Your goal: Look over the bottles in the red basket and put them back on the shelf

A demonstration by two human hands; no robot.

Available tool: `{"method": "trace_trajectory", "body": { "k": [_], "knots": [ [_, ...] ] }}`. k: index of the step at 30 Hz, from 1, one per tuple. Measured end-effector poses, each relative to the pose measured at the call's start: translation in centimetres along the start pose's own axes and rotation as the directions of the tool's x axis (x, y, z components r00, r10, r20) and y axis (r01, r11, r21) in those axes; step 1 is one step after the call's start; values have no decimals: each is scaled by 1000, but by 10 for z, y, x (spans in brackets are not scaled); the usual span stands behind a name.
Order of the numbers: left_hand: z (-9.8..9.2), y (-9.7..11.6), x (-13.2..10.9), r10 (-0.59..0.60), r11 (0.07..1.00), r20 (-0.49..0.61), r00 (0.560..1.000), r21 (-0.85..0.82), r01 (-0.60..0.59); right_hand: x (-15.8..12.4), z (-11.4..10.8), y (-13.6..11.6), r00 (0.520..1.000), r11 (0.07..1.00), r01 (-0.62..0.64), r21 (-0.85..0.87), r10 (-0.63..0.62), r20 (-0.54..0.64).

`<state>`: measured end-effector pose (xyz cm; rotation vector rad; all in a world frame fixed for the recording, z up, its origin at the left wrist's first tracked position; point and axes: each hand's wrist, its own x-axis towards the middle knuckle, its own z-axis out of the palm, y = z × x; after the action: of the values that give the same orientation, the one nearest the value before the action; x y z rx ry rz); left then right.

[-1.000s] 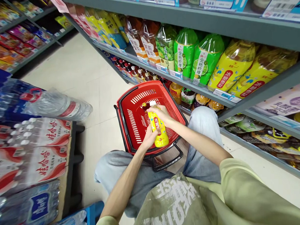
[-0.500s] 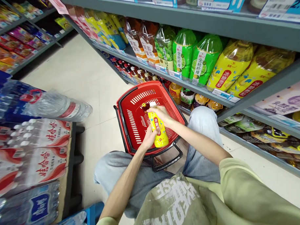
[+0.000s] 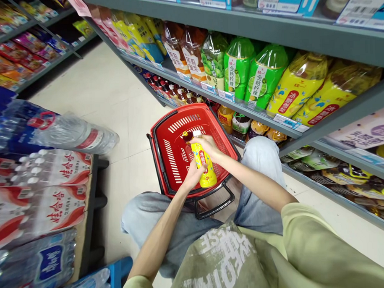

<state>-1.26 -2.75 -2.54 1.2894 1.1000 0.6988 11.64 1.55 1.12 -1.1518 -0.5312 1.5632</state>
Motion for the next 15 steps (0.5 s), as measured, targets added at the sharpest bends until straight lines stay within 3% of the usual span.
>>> {"method": "trace_trajectory", "body": {
  "k": [8,15],
  "knots": [
    [7,-20,1,-125,969,-11,992,-214,119,6,-1,15,992,986,64,-151,-79,-95],
    [11,-23,3,-172,909,19,985,-383,166,7,0,18,985,964,137,-228,-156,-68]
  ]
}}
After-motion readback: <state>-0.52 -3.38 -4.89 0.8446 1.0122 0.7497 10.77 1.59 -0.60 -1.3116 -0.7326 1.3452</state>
